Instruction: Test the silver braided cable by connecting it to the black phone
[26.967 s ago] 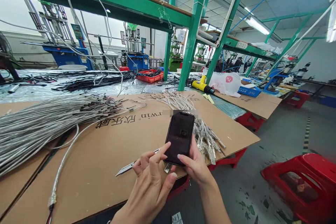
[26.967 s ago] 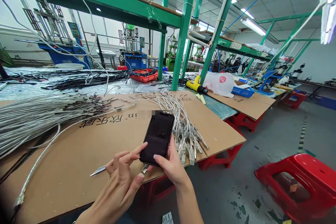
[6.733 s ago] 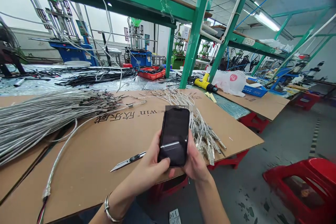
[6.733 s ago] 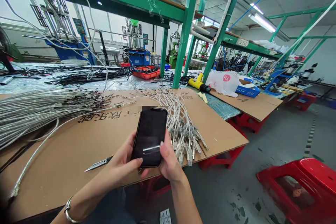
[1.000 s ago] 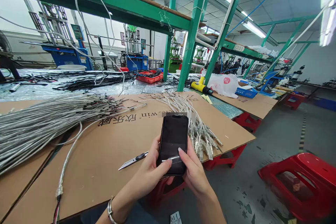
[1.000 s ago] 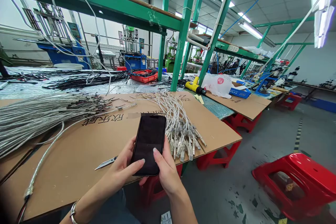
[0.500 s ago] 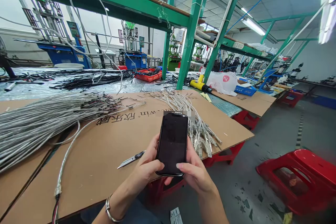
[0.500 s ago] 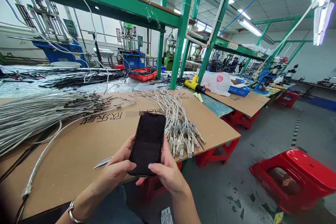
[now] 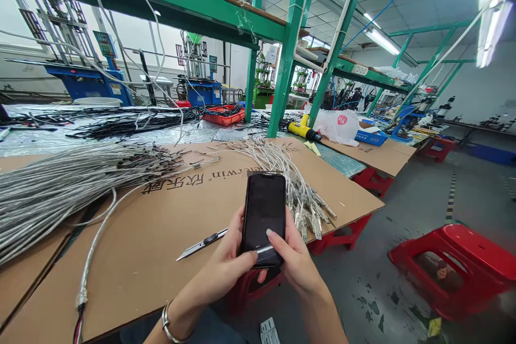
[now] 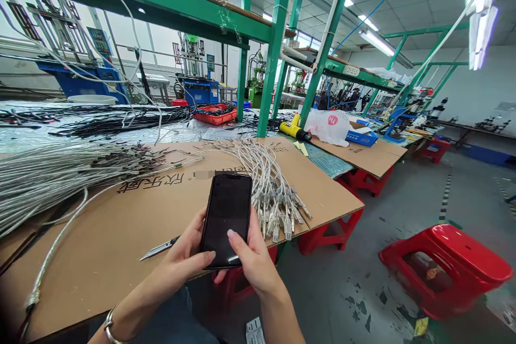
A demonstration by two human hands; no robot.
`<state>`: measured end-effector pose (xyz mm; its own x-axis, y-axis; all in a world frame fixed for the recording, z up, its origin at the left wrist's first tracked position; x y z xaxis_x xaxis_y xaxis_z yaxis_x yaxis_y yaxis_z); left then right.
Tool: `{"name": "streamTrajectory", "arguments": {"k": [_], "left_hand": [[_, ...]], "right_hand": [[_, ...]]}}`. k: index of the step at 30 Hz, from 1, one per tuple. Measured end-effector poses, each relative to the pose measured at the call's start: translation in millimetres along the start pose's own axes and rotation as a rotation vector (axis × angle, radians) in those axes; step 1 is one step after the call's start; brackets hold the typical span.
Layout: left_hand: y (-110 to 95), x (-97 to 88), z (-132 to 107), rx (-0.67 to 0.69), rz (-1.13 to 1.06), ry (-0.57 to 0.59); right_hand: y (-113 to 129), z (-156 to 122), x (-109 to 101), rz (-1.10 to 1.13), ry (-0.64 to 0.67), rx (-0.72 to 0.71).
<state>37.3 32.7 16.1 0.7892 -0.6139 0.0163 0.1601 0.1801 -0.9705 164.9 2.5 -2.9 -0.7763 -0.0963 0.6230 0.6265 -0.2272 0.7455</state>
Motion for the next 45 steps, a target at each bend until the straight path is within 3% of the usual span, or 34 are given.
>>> {"name": "streamTrajectory", "arguments": {"k": [11,25,31,36,45], "left_hand": [[-6,-1.6,1,0.032,0.057,0.043],[-2,2.2,-2,-0.052,-0.073,0.048],[-4,-1.2,-2,-0.016,-0.096,-0.004],[-4,-2.3,1,-0.027,-0.195,0.06],[-4,-1.6,3,-0.069,-0.058,-0.034]], "right_hand": [[2,-3,9,0.048,0.124,0.094],[3,-5,9,-0.01,0.044,0.082],[5,-6,12,-0.005,0.095,0.095],[6,-5,12,-0.004,0.121,0.101],[1,-4,8,0.003,0.118,0.083]]}}
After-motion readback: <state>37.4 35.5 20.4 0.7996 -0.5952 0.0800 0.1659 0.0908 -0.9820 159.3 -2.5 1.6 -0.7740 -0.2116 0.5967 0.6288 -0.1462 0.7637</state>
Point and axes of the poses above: each hand's wrist, its own z-axis towards the middle knuckle, its own x-axis out of the palm, y = z × x, the point moved 3 cm from there along z, towards the middle knuckle, and after that the axes turned 14 degrees about z, right-handed, at the moved point
